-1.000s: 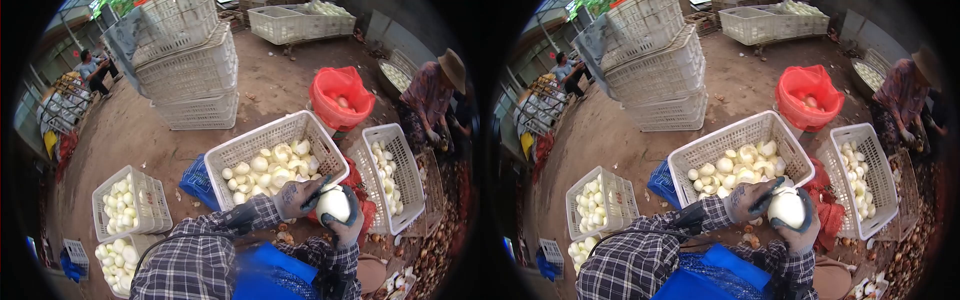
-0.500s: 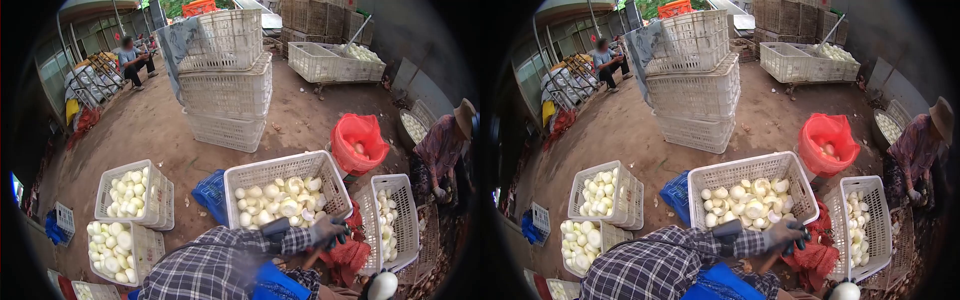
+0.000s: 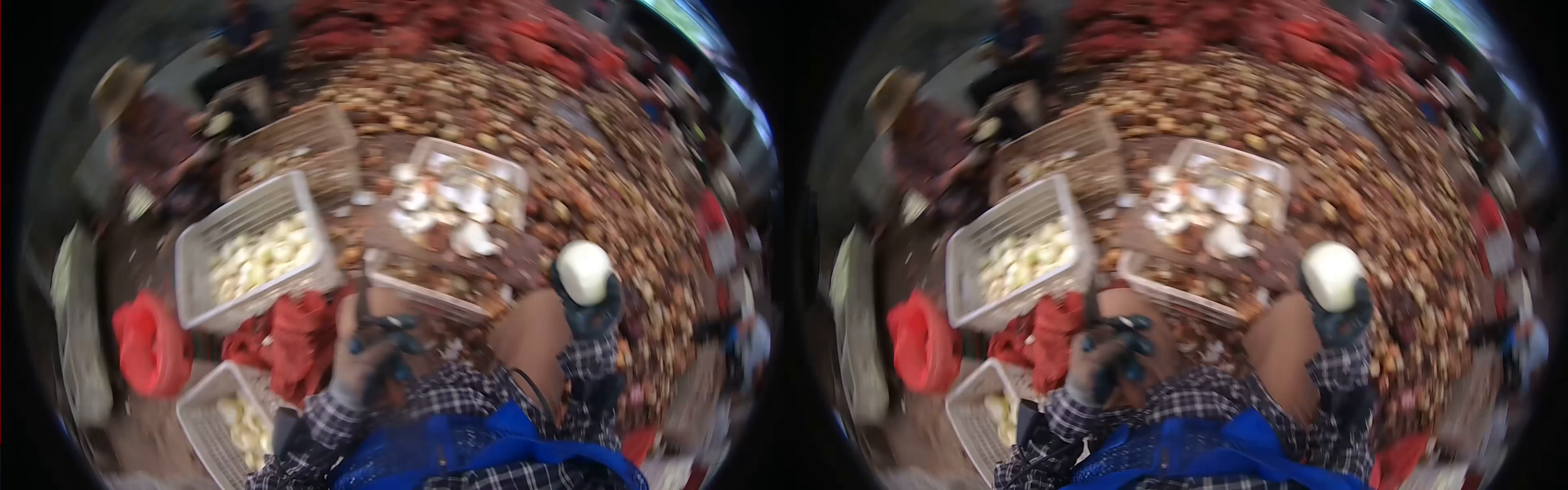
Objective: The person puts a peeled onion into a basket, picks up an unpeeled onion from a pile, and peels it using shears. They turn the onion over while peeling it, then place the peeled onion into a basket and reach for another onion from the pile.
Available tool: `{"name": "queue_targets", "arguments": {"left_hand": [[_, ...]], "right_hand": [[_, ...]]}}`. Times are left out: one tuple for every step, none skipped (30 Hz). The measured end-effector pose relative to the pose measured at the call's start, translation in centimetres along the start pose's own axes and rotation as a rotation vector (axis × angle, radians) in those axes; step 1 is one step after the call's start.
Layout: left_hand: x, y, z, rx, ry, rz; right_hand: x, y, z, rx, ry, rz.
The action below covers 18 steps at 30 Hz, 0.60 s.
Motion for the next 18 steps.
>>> {"name": "queue_targets", "arguments": {"left_hand": [[2.4, -1.2, 1.3, 0.084, -0.086, 0.082], [4.7, -3.0, 2.2, 0.099, -0.101, -0.023], [7.2, -4.2, 3.0, 0.105, -0.126, -0.11], [10.0, -5.2, 3.3, 0.142, -0.141, -0.153], [13.8, -5.9, 1.7, 0.193, -0.127, -0.187], [16.5, -7.3, 1.0, 0.204, -0.1, -0.225], [19.0, -8.3, 0.0, 0.221, -0.066, -0.242], [21.0, -8.8, -1.4, 0.23, -0.033, -0.306], [22.9, -8.5, -3.2, 0.233, -0.01, -0.349], [24.4, -7.7, -5.4, 0.247, 0.017, -0.343], [25.7, -6.4, -7.6, 0.296, 0.137, -0.266], [25.6, -6.8, -8.9, 0.284, 0.162, -0.305], [25.4, -6.9, -9.6, 0.274, 0.178, -0.339], [24.6, -7.7, -9.8, 0.298, 0.183, -0.332], [24.6, -8.0, -9.7, 0.332, 0.155, -0.345], [24.4, -8.5, -9.6, 0.364, 0.125, -0.355], [24.2, -8.7, -9.4, 0.391, 0.089, -0.359], [24.3, -8.5, -9.1, 0.4, 0.078, -0.337]], "right_hand": [[-1.1, 0.9, -2.4, -0.071, 0.026, -0.04], [-2.9, 0.5, -4.7, -0.093, 0.097, 0.015], [-3.9, 1.9, -6.5, -0.046, 0.17, -0.001], [-5.5, 3.2, -8.2, -0.069, 0.228, 0.083], [-7.7, 6.7, -8.5, -0.077, 0.267, 0.201], [-10.1, 8.6, -10.8, -0.162, 0.379, 0.321], [-13.4, 10.7, -12.5, -0.242, 0.461, 0.45], [-17.0, 11.5, -14.1, -0.357, 0.484, 0.575], [-20.9, 13.2, -15.5, -0.418, 0.578, 0.756], [-24.7, 15.6, -16.8, -0.537, 0.559, 0.803], [-28.0, 15.7, -18.2, -0.414, 0.676, 0.811], [-32.3, 16.6, -19.9, -0.538, 0.709, 0.944], [-36.6, 18.1, -21.1, -0.597, 0.742, 1.075], [-40.1, 19.1, -21.9, -0.628, 0.743, 1.172], [-42.8, 19.2, -22.0, -0.65, 0.694, 1.266], [-44.9, 19.9, -21.9, -0.701, 0.59, 1.317], [-46.5, 20.8, -21.8, -0.752, 0.483, 1.355], [-48.1, 22.5, -21.2, -0.816, 0.321, 1.396]]}}
Point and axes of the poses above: each hand's wrist, its own x-axis towards the middle knuckle, its own y-axis out of the back of the hand, z = x × y, the point moved 8 cm from there along x, towards the middle knuckle, and after that the axes turned 5 degrees about y, right-handed, at the moved point
